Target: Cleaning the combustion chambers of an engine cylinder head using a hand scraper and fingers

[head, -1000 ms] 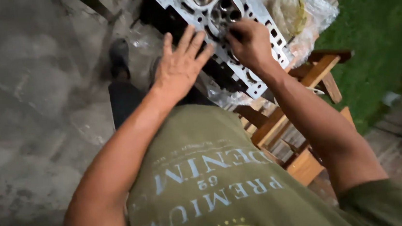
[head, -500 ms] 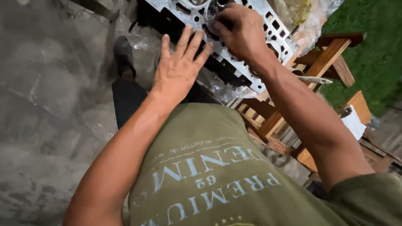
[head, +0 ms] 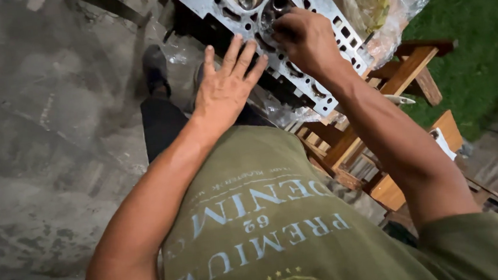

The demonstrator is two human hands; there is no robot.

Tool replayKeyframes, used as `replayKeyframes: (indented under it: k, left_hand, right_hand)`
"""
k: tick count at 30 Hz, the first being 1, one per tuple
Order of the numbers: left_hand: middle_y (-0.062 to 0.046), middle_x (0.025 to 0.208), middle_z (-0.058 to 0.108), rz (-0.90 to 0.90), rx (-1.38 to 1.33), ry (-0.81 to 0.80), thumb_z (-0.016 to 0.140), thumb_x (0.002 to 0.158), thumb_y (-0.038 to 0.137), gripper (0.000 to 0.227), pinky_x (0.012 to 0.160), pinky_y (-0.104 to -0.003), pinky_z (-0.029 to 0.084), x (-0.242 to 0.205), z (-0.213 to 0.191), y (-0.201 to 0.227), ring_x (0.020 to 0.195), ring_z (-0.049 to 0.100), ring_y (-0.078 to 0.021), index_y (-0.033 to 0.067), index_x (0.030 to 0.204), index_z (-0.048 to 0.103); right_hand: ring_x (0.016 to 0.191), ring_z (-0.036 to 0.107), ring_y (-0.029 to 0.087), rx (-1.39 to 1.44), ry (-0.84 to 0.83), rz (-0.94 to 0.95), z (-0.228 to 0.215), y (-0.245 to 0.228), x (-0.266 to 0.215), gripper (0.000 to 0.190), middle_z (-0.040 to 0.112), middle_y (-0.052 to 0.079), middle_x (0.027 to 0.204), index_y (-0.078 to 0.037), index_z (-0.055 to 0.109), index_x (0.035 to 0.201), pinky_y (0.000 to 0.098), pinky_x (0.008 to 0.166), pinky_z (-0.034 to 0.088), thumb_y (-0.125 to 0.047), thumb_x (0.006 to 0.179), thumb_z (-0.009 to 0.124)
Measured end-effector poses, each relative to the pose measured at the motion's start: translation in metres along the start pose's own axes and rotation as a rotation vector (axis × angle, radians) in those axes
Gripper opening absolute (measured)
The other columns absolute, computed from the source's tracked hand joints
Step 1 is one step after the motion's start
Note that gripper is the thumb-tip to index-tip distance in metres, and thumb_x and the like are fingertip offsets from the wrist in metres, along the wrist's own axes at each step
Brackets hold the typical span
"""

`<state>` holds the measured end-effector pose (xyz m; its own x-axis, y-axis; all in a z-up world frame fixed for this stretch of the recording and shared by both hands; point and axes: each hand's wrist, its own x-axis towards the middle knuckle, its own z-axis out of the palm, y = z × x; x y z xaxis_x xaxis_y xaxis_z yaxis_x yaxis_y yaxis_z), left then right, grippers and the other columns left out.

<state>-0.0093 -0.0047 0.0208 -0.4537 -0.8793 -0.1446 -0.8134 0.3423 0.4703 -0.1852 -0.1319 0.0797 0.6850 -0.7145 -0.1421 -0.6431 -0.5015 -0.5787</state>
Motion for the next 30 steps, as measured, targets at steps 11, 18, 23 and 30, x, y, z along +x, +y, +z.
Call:
replayKeyframes:
  k: [11,18,23,30]
  left_hand:
    - [-0.014,0.167,0.023,-0.009,0.140,0.023,0.046,0.098,0.015,0.063,0.109,-0.074,0.030,-0.005,0.007,0.004,0.153,0.015,-0.0379,0.0205,0.160,0.035]
    - [-0.012,0.166,0.027,-0.033,0.125,0.029,0.046,0.098,0.013,0.062,0.109,-0.074,0.028,0.004,0.008,-0.006,0.153,0.016,-0.0358,0.0214,0.159,0.037]
    - [-0.015,0.169,0.017,-0.004,0.090,-0.021,0.048,0.092,0.000,0.075,0.111,-0.076,0.025,-0.001,0.009,0.001,0.154,0.010,-0.0395,0.0187,0.162,0.029]
    - [-0.014,0.168,0.020,-0.011,0.140,-0.002,0.049,0.093,-0.001,0.075,0.111,-0.074,0.027,-0.001,0.006,0.002,0.154,0.013,-0.0379,0.0195,0.162,0.029]
  right_hand:
    - [0.064,0.057,0.021,-0.090,0.129,-0.019,0.022,0.022,-0.017,0.007,0.063,0.008,0.077,-0.001,0.075,0.090,0.0360,0.051,0.042,0.005,0.088,0.079]
    - [0.066,0.062,0.028,-0.073,0.131,-0.044,0.018,0.040,0.003,0.009,0.063,0.010,0.082,-0.001,0.069,0.088,0.0397,0.056,0.045,-0.003,0.095,0.073]
    - [0.071,0.066,0.024,-0.086,0.096,-0.031,0.013,0.028,-0.001,0.004,0.069,0.011,0.085,0.001,0.073,0.090,0.0370,0.059,0.053,0.001,0.093,0.076]
    - [0.057,0.062,0.021,-0.141,0.152,-0.157,0.014,0.022,0.005,0.021,0.067,0.010,0.072,-0.002,0.068,0.083,0.0277,0.043,0.051,0.013,0.087,0.054]
